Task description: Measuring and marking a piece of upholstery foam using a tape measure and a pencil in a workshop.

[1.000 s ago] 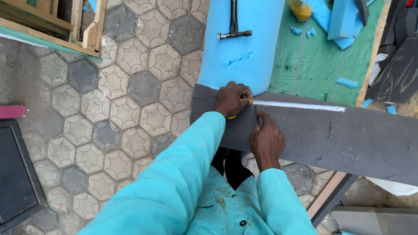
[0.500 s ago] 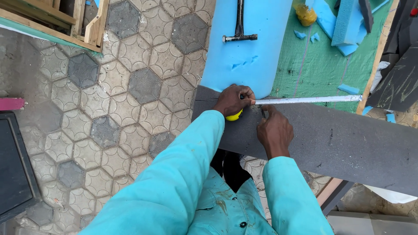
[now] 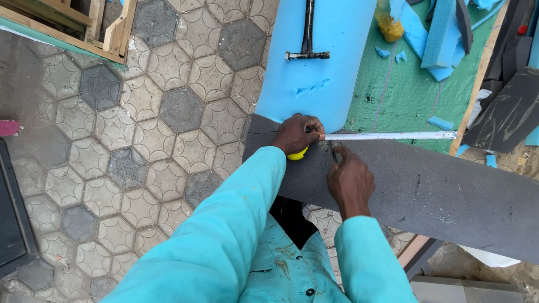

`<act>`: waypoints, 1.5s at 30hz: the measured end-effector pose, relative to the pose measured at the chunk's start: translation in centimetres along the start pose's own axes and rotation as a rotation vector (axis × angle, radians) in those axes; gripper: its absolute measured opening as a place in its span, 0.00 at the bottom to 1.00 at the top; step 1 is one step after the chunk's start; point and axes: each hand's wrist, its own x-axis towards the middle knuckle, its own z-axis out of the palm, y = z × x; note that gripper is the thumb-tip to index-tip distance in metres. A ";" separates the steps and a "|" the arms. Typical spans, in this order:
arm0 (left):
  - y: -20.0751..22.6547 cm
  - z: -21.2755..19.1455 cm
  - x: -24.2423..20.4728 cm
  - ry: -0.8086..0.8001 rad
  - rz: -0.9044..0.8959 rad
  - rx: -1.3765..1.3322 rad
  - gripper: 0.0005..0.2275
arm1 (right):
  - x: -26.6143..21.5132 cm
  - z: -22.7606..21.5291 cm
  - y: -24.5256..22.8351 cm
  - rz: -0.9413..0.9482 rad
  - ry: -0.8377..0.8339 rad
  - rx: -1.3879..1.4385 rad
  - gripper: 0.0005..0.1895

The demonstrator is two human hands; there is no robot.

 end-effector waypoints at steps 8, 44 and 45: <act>-0.7 0.6 0.2 0.001 -0.011 0.003 0.02 | -1.5 0.8 0.1 -0.004 -0.057 -0.028 0.25; -0.5 -3.8 -9.9 0.032 -0.382 -0.177 0.14 | -32.1 -20.3 15.0 0.594 0.350 0.637 0.26; -0.1 -3.9 -11.5 0.092 -0.453 -0.275 0.12 | -32.7 -21.9 13.1 0.502 0.298 0.661 0.30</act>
